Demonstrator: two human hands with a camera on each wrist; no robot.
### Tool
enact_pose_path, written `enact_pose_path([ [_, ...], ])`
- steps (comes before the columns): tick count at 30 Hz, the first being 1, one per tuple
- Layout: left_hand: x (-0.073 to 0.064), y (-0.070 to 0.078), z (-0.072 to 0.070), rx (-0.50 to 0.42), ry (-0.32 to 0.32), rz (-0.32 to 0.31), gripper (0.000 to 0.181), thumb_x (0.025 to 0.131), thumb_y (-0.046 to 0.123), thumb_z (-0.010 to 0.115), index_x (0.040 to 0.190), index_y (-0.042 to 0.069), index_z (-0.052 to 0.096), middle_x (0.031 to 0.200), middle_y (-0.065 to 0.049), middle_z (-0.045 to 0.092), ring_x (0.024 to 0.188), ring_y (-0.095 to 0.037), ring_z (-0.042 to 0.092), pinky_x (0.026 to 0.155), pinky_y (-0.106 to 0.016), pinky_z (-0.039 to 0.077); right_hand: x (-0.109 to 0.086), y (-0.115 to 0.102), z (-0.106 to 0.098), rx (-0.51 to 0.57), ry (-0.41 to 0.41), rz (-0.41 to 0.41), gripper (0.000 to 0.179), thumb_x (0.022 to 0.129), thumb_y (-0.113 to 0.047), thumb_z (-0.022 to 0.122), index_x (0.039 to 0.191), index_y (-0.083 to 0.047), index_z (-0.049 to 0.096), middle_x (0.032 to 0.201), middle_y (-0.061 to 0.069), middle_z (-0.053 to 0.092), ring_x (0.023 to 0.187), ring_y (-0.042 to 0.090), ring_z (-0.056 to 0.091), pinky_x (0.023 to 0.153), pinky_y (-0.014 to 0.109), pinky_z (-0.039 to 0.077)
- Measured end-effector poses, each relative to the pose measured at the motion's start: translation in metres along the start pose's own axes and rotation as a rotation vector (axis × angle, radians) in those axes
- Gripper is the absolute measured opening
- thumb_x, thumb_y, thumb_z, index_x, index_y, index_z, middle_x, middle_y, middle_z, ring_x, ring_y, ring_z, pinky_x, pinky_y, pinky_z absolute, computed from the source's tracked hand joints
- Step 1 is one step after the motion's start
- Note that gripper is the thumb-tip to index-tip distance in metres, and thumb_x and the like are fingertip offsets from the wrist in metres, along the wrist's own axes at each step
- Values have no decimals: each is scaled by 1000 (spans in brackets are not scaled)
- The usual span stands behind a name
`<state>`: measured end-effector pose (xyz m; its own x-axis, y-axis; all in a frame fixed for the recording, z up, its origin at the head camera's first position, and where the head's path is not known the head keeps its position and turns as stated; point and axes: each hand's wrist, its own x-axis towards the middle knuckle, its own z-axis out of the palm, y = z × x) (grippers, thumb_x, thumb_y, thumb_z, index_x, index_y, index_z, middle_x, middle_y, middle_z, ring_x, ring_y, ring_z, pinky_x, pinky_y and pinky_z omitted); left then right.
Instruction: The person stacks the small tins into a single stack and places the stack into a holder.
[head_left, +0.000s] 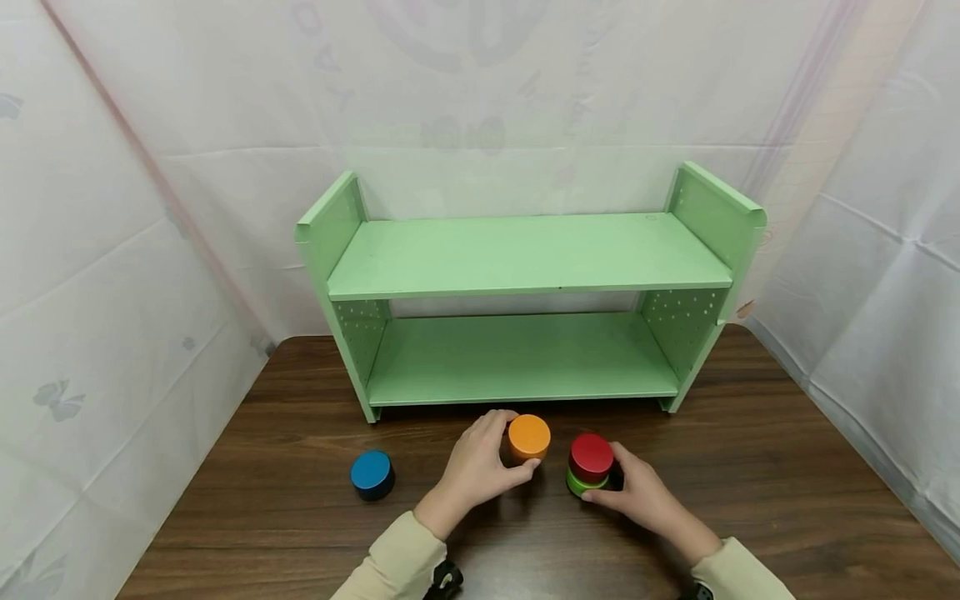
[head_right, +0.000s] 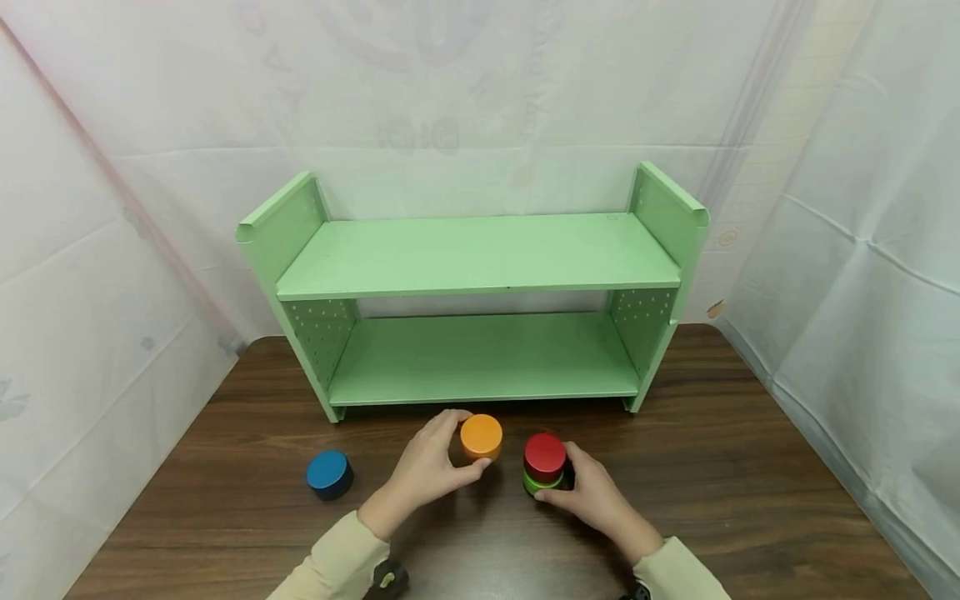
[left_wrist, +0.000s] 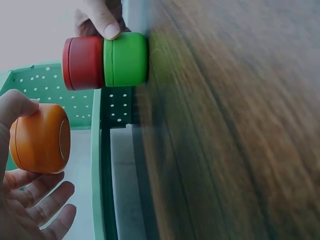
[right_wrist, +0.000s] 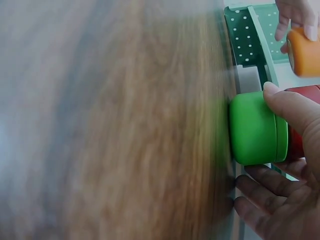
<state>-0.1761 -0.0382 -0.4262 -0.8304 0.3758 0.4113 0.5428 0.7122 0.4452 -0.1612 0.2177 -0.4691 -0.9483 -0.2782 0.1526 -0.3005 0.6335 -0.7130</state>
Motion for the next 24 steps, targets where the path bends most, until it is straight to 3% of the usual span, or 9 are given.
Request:
enact_pose_path([
  [6,1,0,0,-25,21,-28,56,77,37,74,120,6,54,110,-4,61,97,-19,60,81,-37,52,3,-3,5,19,-14,-11,58,72,-29,83,116,-4,55,104,3,65,95,19,63,79,31,51],
  [24,4,9,-1,-93,64,-15,53,78,35,74,119,7,55,108,-4,61,97,-23,60,80,-38,52,6,-11,15,49,-37,-12,59,72,-27,83,119,-4,54,108,4,64,98,22,62,81,33,51],
])
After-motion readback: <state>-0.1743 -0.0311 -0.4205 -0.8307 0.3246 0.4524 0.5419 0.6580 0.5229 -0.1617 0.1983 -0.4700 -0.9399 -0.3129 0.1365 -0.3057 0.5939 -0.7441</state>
